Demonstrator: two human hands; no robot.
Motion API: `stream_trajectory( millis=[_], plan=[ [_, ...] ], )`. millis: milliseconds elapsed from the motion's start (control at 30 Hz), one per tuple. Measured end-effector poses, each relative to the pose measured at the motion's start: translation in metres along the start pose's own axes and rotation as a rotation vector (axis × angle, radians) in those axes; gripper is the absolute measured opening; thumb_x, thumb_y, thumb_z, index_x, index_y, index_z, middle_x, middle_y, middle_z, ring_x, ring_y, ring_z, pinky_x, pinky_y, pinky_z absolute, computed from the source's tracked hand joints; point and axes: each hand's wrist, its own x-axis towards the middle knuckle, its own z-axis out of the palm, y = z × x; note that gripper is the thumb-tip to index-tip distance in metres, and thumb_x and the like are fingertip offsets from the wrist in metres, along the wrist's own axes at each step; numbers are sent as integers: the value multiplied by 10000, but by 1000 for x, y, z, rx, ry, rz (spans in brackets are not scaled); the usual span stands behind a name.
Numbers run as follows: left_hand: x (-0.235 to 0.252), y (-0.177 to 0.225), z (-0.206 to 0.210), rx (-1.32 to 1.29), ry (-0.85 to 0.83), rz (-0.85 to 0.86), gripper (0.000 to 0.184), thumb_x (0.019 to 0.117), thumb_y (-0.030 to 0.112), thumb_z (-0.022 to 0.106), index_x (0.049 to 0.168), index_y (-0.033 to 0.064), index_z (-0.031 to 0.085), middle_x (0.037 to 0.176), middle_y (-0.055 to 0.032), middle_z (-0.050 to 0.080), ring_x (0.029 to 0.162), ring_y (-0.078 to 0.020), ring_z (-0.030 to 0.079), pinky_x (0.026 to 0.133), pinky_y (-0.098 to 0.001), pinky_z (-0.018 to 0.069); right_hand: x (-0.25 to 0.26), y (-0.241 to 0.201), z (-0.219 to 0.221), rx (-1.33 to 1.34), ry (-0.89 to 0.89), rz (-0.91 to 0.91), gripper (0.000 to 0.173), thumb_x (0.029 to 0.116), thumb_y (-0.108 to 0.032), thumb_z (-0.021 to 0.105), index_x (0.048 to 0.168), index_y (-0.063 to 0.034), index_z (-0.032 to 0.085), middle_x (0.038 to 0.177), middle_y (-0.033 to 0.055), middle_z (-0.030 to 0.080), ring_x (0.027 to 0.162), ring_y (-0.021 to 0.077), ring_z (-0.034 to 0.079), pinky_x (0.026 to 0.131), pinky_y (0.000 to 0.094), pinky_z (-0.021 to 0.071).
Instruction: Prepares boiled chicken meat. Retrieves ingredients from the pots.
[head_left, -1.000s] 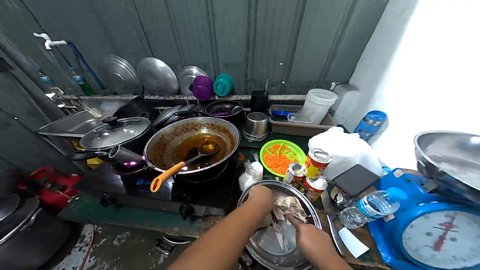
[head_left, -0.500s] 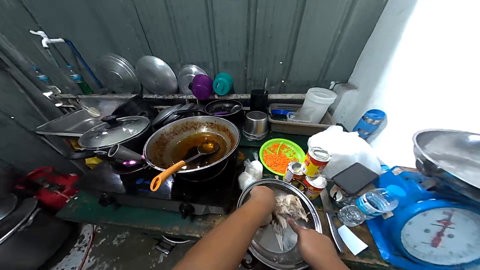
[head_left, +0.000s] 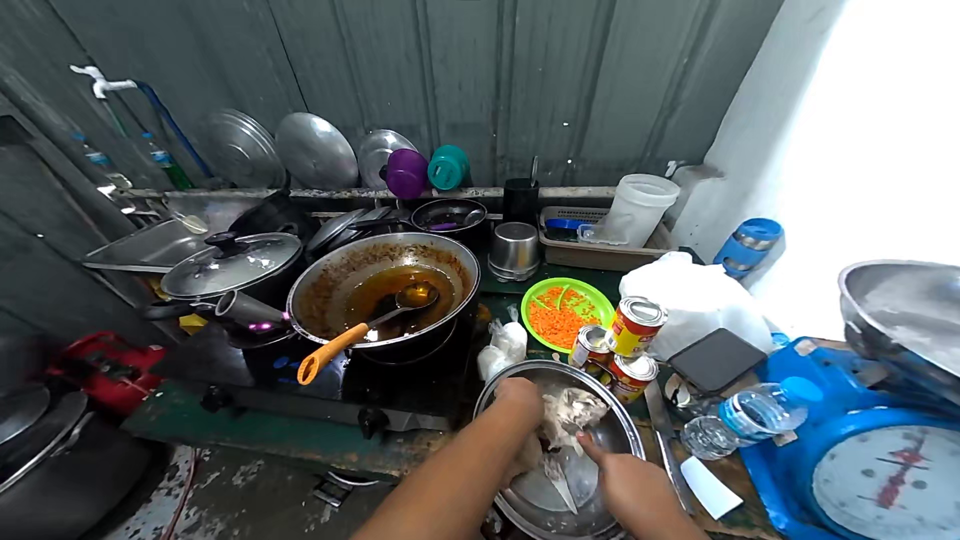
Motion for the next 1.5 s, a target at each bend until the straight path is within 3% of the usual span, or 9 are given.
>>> stream_trajectory(
  millis=[133,300,467,700,900,1033,1100,1233,1500],
  plan=[
    [-3,-11,1,-42,15,36,328,1005,175,583,1227,-54,658,1343,-264,623,1252,-448,602,978,-670,492,-19,35,-5,53,-27,-40,574,1048,-212,429,1575,-441,403,1224,190,726,1142,426,684,912,632,527],
    [-22,-34,-25,-53,55,92,328,1048,248,521,1263,65,687,1317,-219,654,1240,-431,612,968,-691,473,-3,40,11,238,19,-31,577,1067,-185,416,1581,-444,387,1250,184,719,1159,428,679,946,647,513],
    [-28,-26,-6,40,-16,130,306,1019,221,545,1243,66,685,1306,-239,654,1228,-462,612,943,-718,478,-13,53,-2,367,68,-68,547,1066,-165,419,1553,-410,458,1295,171,706,1176,417,672,974,655,497],
    [-42,-3,-5,142,-46,60,291,988,169,606,1179,-42,667,1280,-265,649,1198,-466,620,911,-687,503,-17,16,11,158,-36,-49,621,1061,-187,416,1612,-450,305,1173,207,731,1110,426,695,915,620,534],
    [-51,2,13,144,-58,21,280,978,160,619,1174,-33,664,1274,-255,653,1183,-452,634,883,-659,530,-49,41,21,124,-151,-88,559,1044,-188,422,1552,-419,456,1244,188,720,1158,426,678,926,641,520],
    [-53,5,30,103,-64,54,314,1018,212,582,1174,-47,666,1290,-269,642,1191,-462,628,897,-671,519,-48,46,-1,241,-6,-130,541,1067,-209,420,1558,-435,439,1193,212,729,1111,445,687,915,664,514],
    [-55,13,40,104,-75,58,288,980,127,607,1189,-65,654,1298,-275,629,1186,-466,624,891,-664,525,-36,32,-9,203,33,-66,565,1069,-205,408,1575,-456,392,1181,194,732,1106,419,695,906,627,532],
    [-46,9,42,70,-65,45,281,984,142,597,1188,-37,668,1298,-254,645,1187,-453,632,897,-661,529,-23,17,11,98,32,-45,623,1064,-175,392,1621,-436,292,1102,205,744,1047,420,717,862,603,554],
    [-42,6,52,27,-57,28,294,980,159,610,1190,-40,664,1314,-259,631,1211,-454,618,907,-663,526,-44,35,21,88,12,-114,618,1054,-168,405,1618,-407,323,1093,215,748,1050,434,713,877,616,539]
  ],
)
